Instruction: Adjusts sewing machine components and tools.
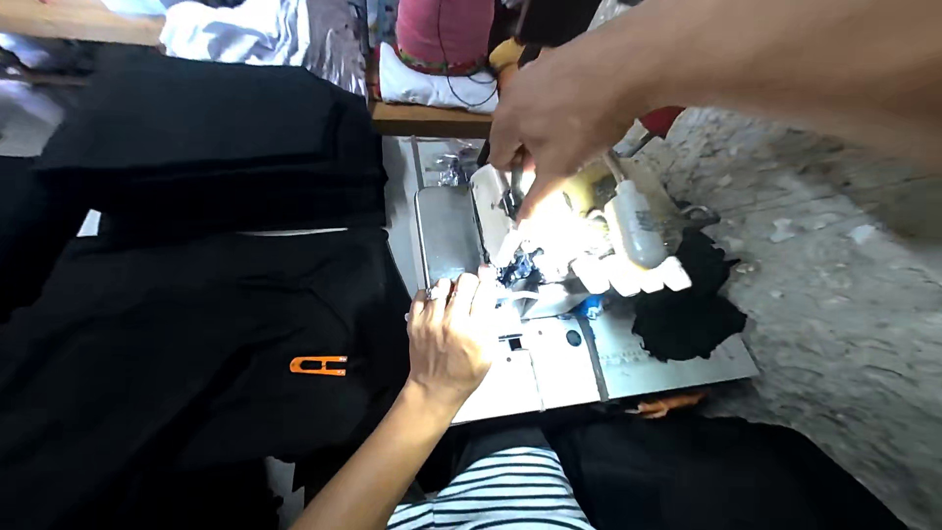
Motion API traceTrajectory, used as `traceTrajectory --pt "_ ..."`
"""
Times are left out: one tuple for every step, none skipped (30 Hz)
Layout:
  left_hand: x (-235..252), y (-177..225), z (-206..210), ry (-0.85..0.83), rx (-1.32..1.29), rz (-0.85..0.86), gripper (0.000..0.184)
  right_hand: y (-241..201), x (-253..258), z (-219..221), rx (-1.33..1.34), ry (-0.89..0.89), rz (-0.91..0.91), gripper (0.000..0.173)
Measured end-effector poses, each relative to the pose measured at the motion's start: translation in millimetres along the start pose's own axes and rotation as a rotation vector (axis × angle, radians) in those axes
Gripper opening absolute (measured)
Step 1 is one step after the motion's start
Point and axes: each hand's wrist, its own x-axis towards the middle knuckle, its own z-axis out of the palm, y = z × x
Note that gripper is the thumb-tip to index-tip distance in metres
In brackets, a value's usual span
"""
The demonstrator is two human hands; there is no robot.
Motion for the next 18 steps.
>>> traceTrajectory --pt "1 0 0 0.006 0.001 0.008 0.030 0 0 1 -0.021 0.034 -0.020 0.041" --pt "1 0 0 0.005 0.005 0.017 0.029 -1 -1 1 -0.049 0.061 -0.034 0.042" --pt "0 0 0 -0.005 0.012 0.024 0.030 -3 -4 2 -0.073 0.078 -0.045 0.042" --pt "0 0 -1 -0.017 0.019 0.032 0.030 -4 -6 4 -0.104 0.103 -0.062 0.042" --pt "1 1 -2 -0.024 0.026 0.042 0.030 -6 -8 4 -0.137 0.126 -0.072 0.042" --pt "2 2 -3 -0.024 0.028 0.054 0.031 -8 -9 4 -0.174 0.141 -0.076 0.041" --pt "3 3 -5 -0.028 0.035 0.064 0.029 -11 -11 4 -0.202 0.138 -0.063 0.039" --pt "4 4 -5 -0.040 0.048 0.073 0.030 -15 -12 3 -0.224 0.124 -0.033 0.037" --pt "5 5 -6 -0.054 0.072 0.083 0.032 -20 -14 1 -0.238 0.112 -0.007 0.036" --pt "5 5 -6 -0.065 0.093 0.094 0.034 -24 -15 -1 -0.249 0.104 0.021 0.035" --pt "5 6 -8 -0.083 0.105 0.099 0.035 -28 -15 -3 -0.258 0.090 0.054 0.037" --pt "5 6 -9 -0.108 0.104 0.099 0.037 -33 -15 -4 -0.253 0.066 0.103 0.039" --pt "6 5 -11 -0.144 0.090 0.094 0.039 -36 -14 -6 -0.242 0.043 0.167 0.042" --pt "6 3 -14 -0.187 0.049 0.085 0.041 -36 -13 -5 -0.191 0.045 0.216 0.045" --pt "7 -1 -19 -0.232 -0.036 0.064 0.040 -29 -13 3 -0.101 0.118 0.224 0.047" --pt "10 -8 -24 -0.253 -0.155 0.033 0.039 -10 -13 20 0.005 0.285 0.155 0.051" --pt "16 -17 -27 -0.237 -0.271 -0.001 0.032 18 -6 45 0.136 0.535 0.020 0.057" --pt "22 -27 -28 -0.216 -0.362 -0.036 0.024 39 7 63 0.304 0.715 -0.081 0.064"
